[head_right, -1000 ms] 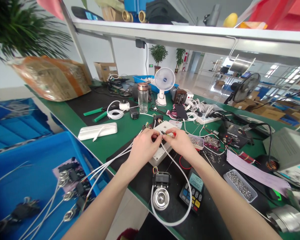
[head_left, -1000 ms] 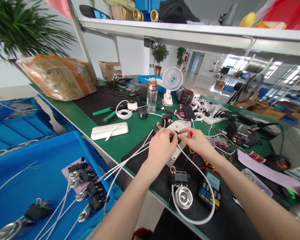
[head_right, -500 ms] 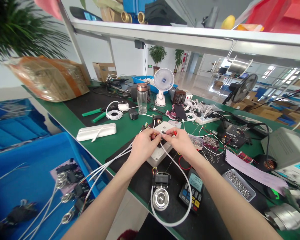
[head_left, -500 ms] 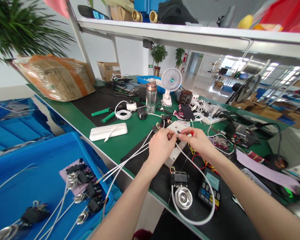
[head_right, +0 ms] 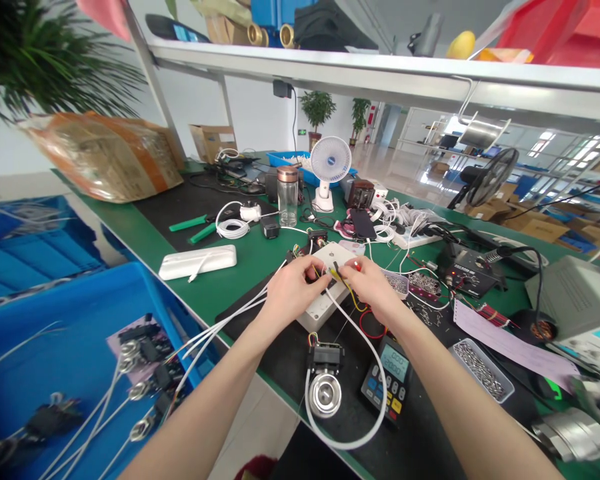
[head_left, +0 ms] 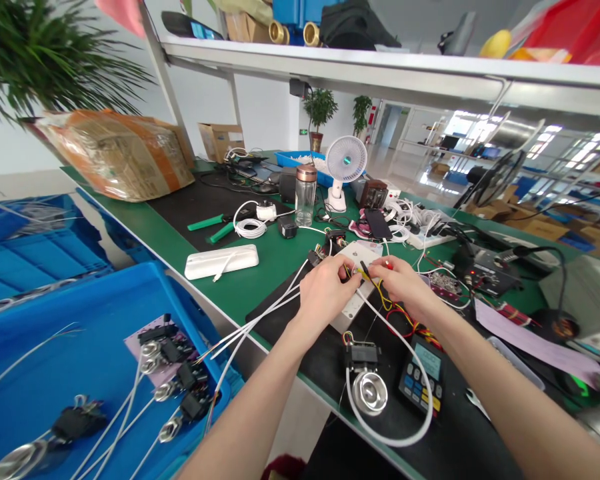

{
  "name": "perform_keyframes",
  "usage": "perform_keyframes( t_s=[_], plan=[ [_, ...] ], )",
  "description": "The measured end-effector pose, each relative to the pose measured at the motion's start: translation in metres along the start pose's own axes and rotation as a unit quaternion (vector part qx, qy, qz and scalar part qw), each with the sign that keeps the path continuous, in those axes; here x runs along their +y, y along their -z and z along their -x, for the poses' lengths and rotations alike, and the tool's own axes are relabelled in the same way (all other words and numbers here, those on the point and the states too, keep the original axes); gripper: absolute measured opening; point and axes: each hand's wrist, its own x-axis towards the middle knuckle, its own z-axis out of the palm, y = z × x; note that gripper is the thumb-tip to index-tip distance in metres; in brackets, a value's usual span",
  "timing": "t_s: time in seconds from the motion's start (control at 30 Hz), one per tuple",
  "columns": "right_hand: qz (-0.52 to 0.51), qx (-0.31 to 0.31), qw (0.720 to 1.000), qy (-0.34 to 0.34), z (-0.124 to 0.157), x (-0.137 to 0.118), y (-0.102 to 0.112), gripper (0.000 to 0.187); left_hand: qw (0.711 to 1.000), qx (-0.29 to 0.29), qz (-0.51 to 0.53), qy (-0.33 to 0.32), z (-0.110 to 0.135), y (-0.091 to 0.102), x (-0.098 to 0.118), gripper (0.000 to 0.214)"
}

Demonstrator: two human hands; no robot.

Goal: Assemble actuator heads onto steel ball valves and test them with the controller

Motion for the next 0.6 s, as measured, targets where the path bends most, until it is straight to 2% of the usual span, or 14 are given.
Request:
perform_keyframes(
  t_s=[0.17, 0.33, 0.6],
  plan=[
    [0.041, -0.054, 0.998, -0.004, 0.003, -0.012, 0.001, 0.033, 1.0, -0.005, -0.016, -0.007, -0.002, -0.002, -0.001, 0.01],
    [0.049, -0.064, 0.997, 0.011, 0.005, -0.016, 0.002, 0.028, 0.999, -0.001, -0.03, -0.016, -0.002, -0.004, -0.001, 0.01],
    [-0.047, -0.061, 0.997, -0.02, 0.008, -0.018, 0.002, 0.028, 0.999, -0.008, -0.047, -0.021, -0.001, -0.005, -0.001, 0.012]
  ],
)
